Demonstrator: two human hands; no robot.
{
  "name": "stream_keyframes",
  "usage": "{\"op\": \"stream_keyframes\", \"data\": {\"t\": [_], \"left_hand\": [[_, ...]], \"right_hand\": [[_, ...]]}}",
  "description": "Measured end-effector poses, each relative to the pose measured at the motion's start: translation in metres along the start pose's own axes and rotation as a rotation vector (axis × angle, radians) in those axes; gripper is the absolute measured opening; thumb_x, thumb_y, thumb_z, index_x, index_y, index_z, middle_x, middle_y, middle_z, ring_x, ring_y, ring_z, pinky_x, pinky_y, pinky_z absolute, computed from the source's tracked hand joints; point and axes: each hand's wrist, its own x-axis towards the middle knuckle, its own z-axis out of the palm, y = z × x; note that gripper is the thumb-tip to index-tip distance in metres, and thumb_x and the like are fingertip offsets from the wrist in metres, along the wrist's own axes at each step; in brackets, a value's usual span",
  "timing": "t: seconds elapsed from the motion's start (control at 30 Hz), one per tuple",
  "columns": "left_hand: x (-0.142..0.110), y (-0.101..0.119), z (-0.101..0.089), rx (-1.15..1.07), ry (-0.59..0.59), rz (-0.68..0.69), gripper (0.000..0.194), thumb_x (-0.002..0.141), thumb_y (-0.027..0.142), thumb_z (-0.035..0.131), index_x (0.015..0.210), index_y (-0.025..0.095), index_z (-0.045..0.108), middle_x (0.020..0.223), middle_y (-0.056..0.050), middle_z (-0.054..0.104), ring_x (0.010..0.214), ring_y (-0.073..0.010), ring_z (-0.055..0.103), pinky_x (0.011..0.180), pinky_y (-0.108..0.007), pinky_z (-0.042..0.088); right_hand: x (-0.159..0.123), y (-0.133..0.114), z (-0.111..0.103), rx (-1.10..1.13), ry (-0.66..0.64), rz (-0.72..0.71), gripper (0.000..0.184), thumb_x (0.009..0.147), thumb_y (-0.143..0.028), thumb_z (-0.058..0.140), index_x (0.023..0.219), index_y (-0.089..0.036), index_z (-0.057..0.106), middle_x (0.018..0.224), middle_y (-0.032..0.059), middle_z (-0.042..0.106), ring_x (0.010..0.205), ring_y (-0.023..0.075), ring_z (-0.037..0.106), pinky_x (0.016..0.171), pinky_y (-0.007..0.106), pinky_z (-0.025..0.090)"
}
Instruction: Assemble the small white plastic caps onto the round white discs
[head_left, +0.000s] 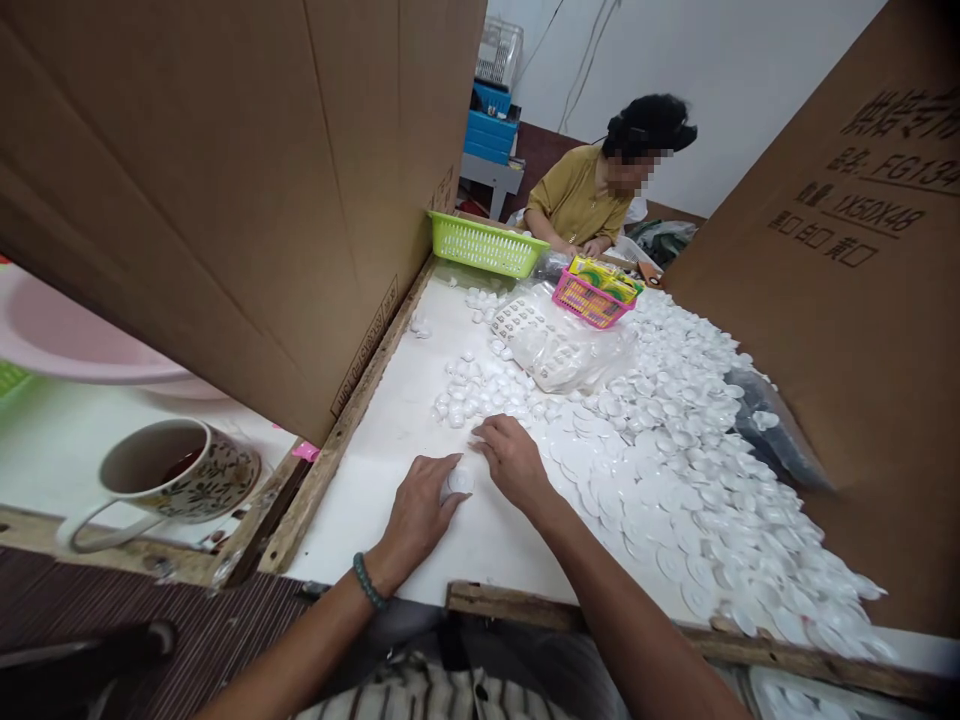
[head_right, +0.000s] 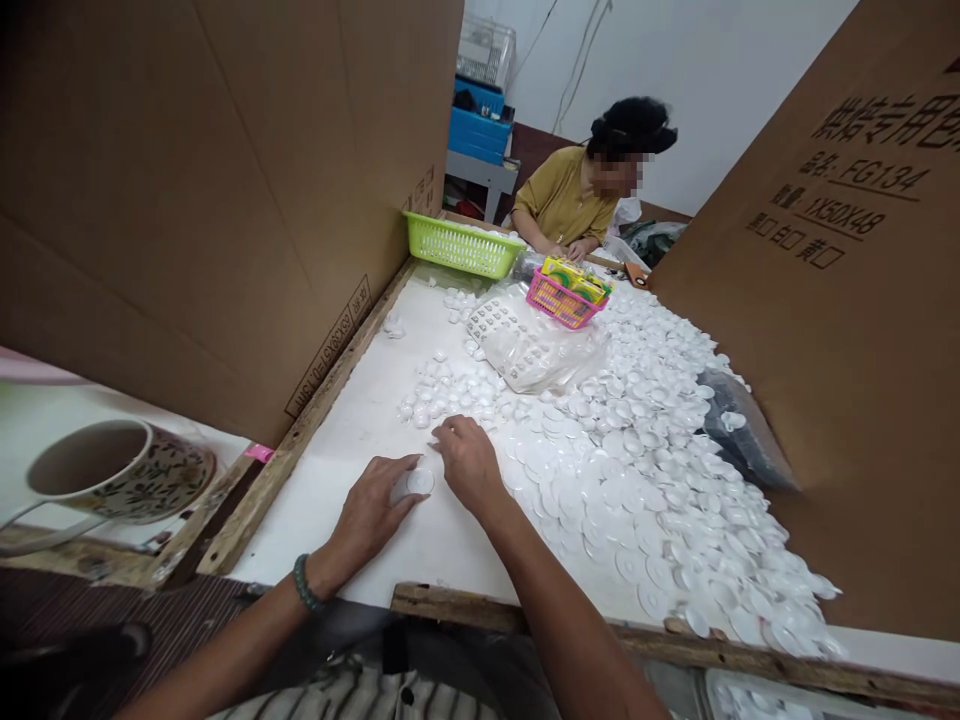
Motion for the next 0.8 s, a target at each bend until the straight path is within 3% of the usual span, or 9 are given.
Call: {"op": "stream_keyframes", "data": {"t": [0.1, 0.23, 0.37, 0.53, 0.8], "left_hand": [[0.001, -0.001, 0.002, -0.002, 0.018, -0.011, 0.039, 0.08, 0.025, 0.055, 0.119, 0.023, 0.049, 0.105, -0.005, 0.06, 0.095, -0.0226, 0.051, 0.082, -0.039, 0.046], [0.001, -0.002, 0.003, 0.002, 0.028, -0.017, 0.038, 0.08, 0.025, 0.056, 0.118, 0.02, 0.049, 0.104, -0.007, 0.06, 0.096, -0.0223, 0.051, 0.083, -0.039, 0.046], [0.0, -0.002, 0.004, 0.01, 0.051, -0.03, 0.046, 0.08, 0.025, 0.056, 0.124, 0.021, 0.044, 0.103, -0.007, 0.06, 0.095, -0.0219, 0.052, 0.082, -0.039, 0.047], [-0.001, -0.001, 0.005, -0.015, 0.05, -0.073, 0.057, 0.081, 0.027, 0.055, 0.133, 0.022, 0.032, 0.103, -0.007, 0.06, 0.096, -0.0215, 0.053, 0.082, -0.039, 0.048], [-0.001, -0.003, 0.008, 0.018, 0.069, -0.079, 0.057, 0.083, 0.031, 0.054, 0.133, 0.02, 0.029, 0.099, -0.006, 0.061, 0.094, -0.0204, 0.054, 0.081, -0.037, 0.048]], "right_hand": [[0.011, 0.003, 0.013, -0.122, -0.105, -0.061, 0.01, 0.084, -0.017, 0.052, 0.078, -0.018, 0.059, 0.086, 0.0062, 0.058, 0.082, 0.0192, 0.048, 0.068, 0.03, 0.039], [0.013, 0.008, 0.025, -0.116, -0.062, 0.034, 0.015, 0.086, -0.012, 0.046, 0.077, -0.018, 0.056, 0.074, 0.004, 0.058, 0.075, 0.0176, 0.048, 0.066, 0.028, 0.037], [0.006, 0.005, 0.015, 0.009, -0.039, 0.061, 0.014, 0.084, -0.008, 0.045, 0.089, -0.019, 0.051, 0.076, 0.0026, 0.059, 0.079, 0.0172, 0.05, 0.066, 0.026, 0.038], [-0.013, -0.009, -0.004, 0.093, -0.163, -0.015, 0.022, 0.084, -0.008, 0.046, 0.103, -0.02, 0.047, 0.081, 0.0025, 0.058, 0.075, 0.0157, 0.052, 0.065, 0.026, 0.039], [-0.02, -0.025, 0.003, 0.1, -0.215, -0.126, 0.038, 0.077, 0.0, 0.041, 0.111, -0.018, 0.042, 0.084, 0.0032, 0.06, 0.079, 0.0172, 0.052, 0.071, 0.029, 0.038]]}}
